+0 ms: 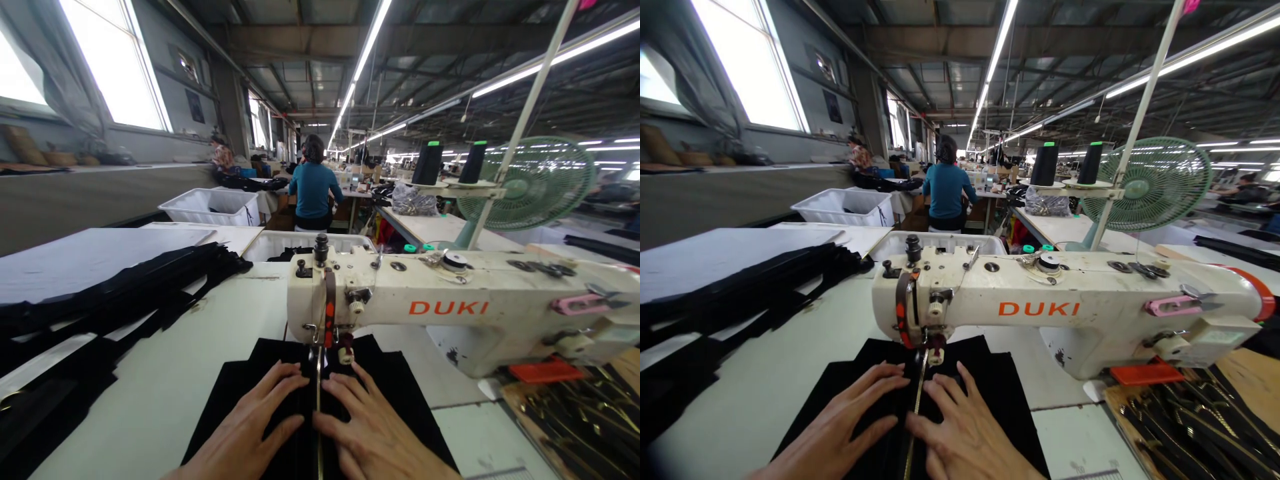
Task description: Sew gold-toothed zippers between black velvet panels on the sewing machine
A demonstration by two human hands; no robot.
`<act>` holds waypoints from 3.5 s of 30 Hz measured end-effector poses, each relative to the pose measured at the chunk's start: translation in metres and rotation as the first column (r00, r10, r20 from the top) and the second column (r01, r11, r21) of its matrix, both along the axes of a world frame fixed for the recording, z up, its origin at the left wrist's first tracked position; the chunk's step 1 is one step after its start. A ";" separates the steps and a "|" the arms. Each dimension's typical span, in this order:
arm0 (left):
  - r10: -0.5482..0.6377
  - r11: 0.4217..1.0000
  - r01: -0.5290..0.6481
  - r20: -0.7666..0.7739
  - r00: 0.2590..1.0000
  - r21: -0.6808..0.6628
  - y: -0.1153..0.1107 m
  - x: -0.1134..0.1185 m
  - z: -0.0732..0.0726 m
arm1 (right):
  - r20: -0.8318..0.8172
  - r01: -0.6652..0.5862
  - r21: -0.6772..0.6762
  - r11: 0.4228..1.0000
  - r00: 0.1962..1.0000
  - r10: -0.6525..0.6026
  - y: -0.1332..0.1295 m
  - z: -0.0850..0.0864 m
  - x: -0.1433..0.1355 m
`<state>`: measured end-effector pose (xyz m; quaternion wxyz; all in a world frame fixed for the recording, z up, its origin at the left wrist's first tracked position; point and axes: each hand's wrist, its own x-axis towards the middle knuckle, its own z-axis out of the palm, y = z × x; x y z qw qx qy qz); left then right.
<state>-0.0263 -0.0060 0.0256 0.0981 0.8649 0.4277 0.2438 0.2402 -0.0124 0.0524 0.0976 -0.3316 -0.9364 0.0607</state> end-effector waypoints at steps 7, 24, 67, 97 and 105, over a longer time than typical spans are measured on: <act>-0.081 0.965 0.105 -0.107 0.991 0.241 -0.007 0.007 0.008 | -0.039 -0.033 0.038 0.999 0.999 0.034 -0.005 0.006 0.001; -0.113 0.916 0.207 -0.275 0.955 0.344 0.003 0.011 0.011 | 0.033 -0.072 0.315 0.946 0.997 0.065 0.013 -0.020 -0.001; -0.034 0.940 0.159 -0.382 0.924 0.301 0.012 0.023 0.026 | -0.101 -0.063 0.399 0.915 0.989 0.112 0.040 -0.019 0.003; -0.055 0.959 0.084 -0.117 0.992 0.270 -0.102 -0.005 0.024 | -0.289 0.024 -0.082 0.996 0.956 -0.047 -0.061 0.007 -0.001; -0.086 0.956 0.114 -0.115 0.990 0.269 -0.106 0.000 0.025 | -0.121 -0.054 -0.115 0.992 0.992 0.039 -0.064 0.027 -0.005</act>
